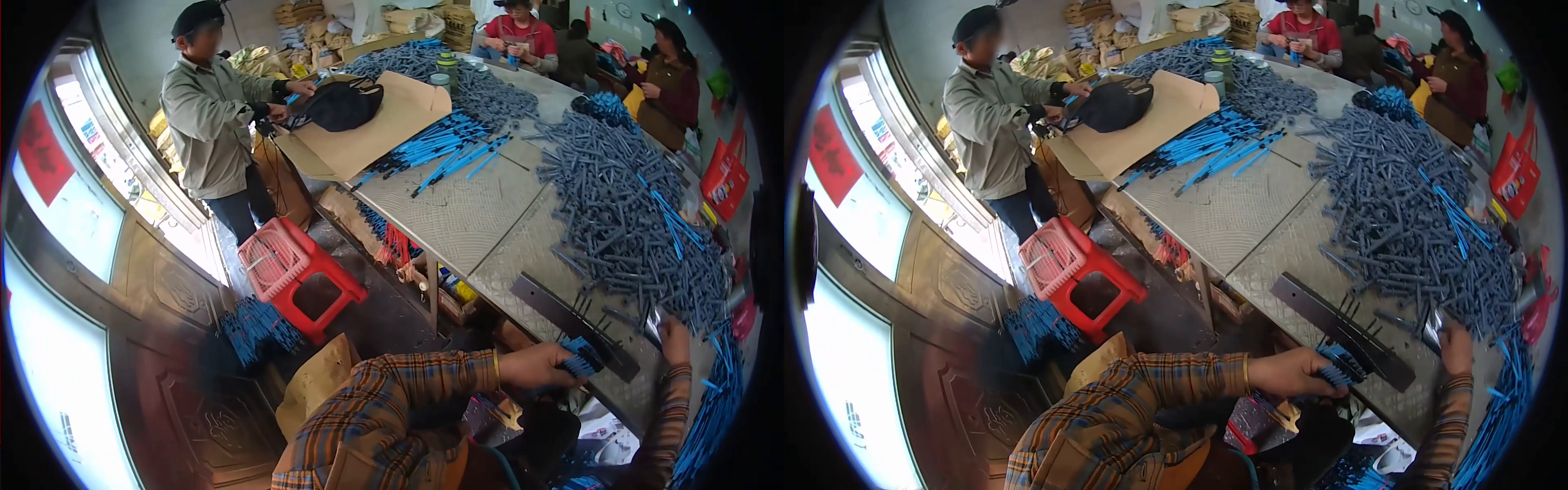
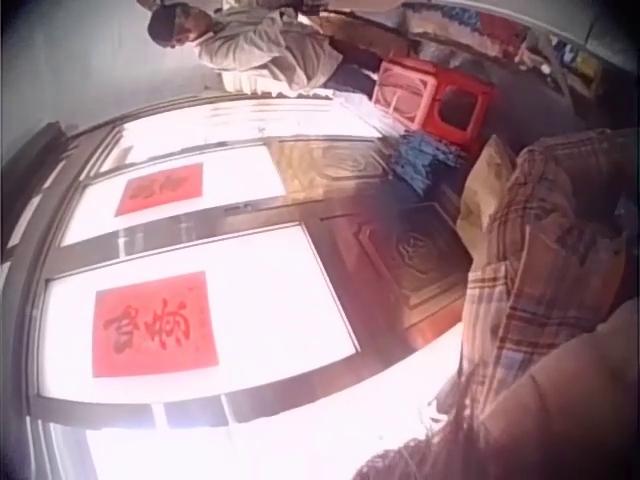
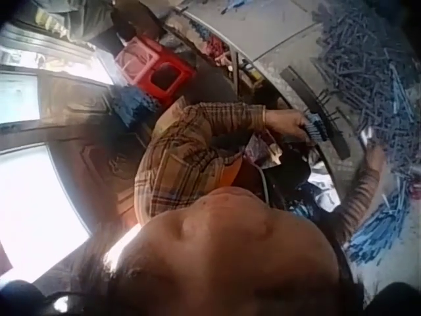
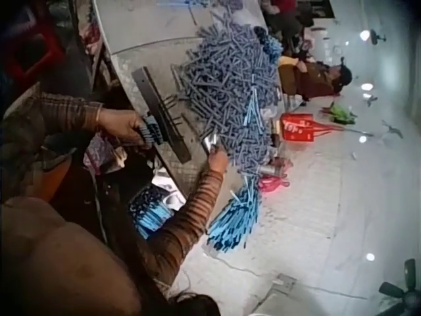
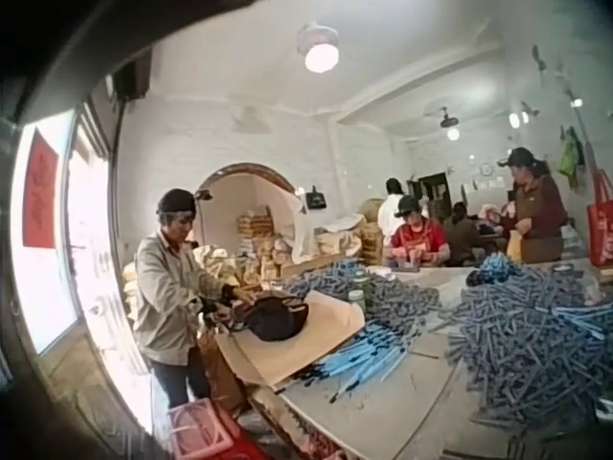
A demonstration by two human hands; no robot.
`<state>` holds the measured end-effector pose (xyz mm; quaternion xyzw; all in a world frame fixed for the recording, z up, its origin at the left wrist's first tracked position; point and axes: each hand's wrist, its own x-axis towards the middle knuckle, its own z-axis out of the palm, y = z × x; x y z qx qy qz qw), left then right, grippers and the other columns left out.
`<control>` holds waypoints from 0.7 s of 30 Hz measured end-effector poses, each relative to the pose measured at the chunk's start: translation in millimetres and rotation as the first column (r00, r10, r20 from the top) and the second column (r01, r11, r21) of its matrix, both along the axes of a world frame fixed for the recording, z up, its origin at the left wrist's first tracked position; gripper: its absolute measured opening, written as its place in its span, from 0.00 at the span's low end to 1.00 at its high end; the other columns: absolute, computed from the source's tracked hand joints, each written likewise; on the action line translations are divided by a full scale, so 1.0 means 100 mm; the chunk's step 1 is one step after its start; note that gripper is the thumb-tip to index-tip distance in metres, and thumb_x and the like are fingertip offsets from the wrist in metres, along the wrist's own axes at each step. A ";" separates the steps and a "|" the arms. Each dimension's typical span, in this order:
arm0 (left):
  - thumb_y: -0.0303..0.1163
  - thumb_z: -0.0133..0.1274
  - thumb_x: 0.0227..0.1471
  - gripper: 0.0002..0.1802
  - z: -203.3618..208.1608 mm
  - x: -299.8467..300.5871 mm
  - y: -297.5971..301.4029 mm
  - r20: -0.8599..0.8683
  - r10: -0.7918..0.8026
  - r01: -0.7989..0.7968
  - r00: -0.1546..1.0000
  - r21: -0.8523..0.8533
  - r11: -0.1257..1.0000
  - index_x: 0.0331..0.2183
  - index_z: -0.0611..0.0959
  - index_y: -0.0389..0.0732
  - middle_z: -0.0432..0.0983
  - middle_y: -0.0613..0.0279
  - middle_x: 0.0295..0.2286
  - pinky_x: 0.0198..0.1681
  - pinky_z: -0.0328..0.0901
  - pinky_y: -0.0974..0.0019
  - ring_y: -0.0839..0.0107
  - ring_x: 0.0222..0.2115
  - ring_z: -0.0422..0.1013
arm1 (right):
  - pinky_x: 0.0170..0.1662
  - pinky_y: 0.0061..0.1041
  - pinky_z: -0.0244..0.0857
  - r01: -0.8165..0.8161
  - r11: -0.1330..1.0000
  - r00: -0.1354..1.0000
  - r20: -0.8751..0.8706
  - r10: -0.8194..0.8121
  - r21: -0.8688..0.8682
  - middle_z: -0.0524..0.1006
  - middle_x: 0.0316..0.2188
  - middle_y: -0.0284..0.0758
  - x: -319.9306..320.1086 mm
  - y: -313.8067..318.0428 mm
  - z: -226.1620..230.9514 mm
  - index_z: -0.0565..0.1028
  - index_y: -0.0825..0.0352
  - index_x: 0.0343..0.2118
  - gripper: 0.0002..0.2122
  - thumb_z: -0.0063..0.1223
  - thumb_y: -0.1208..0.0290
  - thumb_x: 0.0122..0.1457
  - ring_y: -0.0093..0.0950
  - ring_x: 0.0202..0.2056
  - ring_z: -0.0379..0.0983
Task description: The person assembles small blue and grey plastic components onto a metal fixture board, trimming excess material from the components with wire cutters, then bundles the finished parts. The components are taken from storage bins and the finished bundles are placed into other bins.
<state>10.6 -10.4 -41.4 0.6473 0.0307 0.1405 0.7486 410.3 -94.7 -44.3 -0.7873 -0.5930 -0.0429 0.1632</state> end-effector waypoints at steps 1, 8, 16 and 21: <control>0.30 0.52 0.48 0.10 0.02 -0.01 0.01 0.003 -0.007 0.007 1.000 0.009 1.000 0.34 0.78 0.36 0.75 0.69 0.27 0.35 0.63 0.75 0.82 0.29 0.68 | 0.32 0.34 0.61 -0.009 1.000 0.999 0.035 0.010 -0.011 0.71 0.26 0.46 0.06 0.02 -0.07 0.70 0.69 0.26 0.03 0.46 0.76 0.50 0.43 0.29 0.68; 0.31 0.53 0.48 0.11 0.01 -0.03 0.04 -0.026 -0.040 0.040 0.999 -0.016 0.999 0.34 0.78 0.36 0.75 0.68 0.27 0.34 0.64 0.74 0.82 0.28 0.68 | 0.33 0.39 0.60 -0.039 0.999 0.991 0.130 0.040 -0.013 0.71 0.26 0.47 -0.05 0.14 -0.09 0.68 0.69 0.25 0.03 0.45 0.76 0.48 0.46 0.31 0.67; 0.30 0.52 0.48 0.11 0.04 -0.04 0.03 0.027 -0.004 0.003 1.000 0.025 1.000 0.35 0.79 0.36 0.76 0.66 0.28 0.37 0.64 0.74 0.80 0.30 0.70 | 0.35 0.39 0.60 0.172 0.985 0.979 0.103 -0.174 0.030 0.71 0.27 0.47 0.00 0.05 -0.11 0.69 0.69 0.27 0.04 0.45 0.75 0.48 0.46 0.33 0.67; 0.27 0.52 0.49 0.11 -0.01 0.01 0.03 0.042 -0.009 0.006 0.999 0.076 0.997 0.36 0.78 0.36 0.76 0.64 0.31 0.39 0.65 0.74 0.78 0.33 0.71 | 0.35 0.40 0.60 0.014 1.000 0.976 0.217 -0.011 -0.012 0.71 0.28 0.48 0.04 0.00 -0.18 0.70 0.69 0.27 0.05 0.45 0.75 0.48 0.47 0.33 0.67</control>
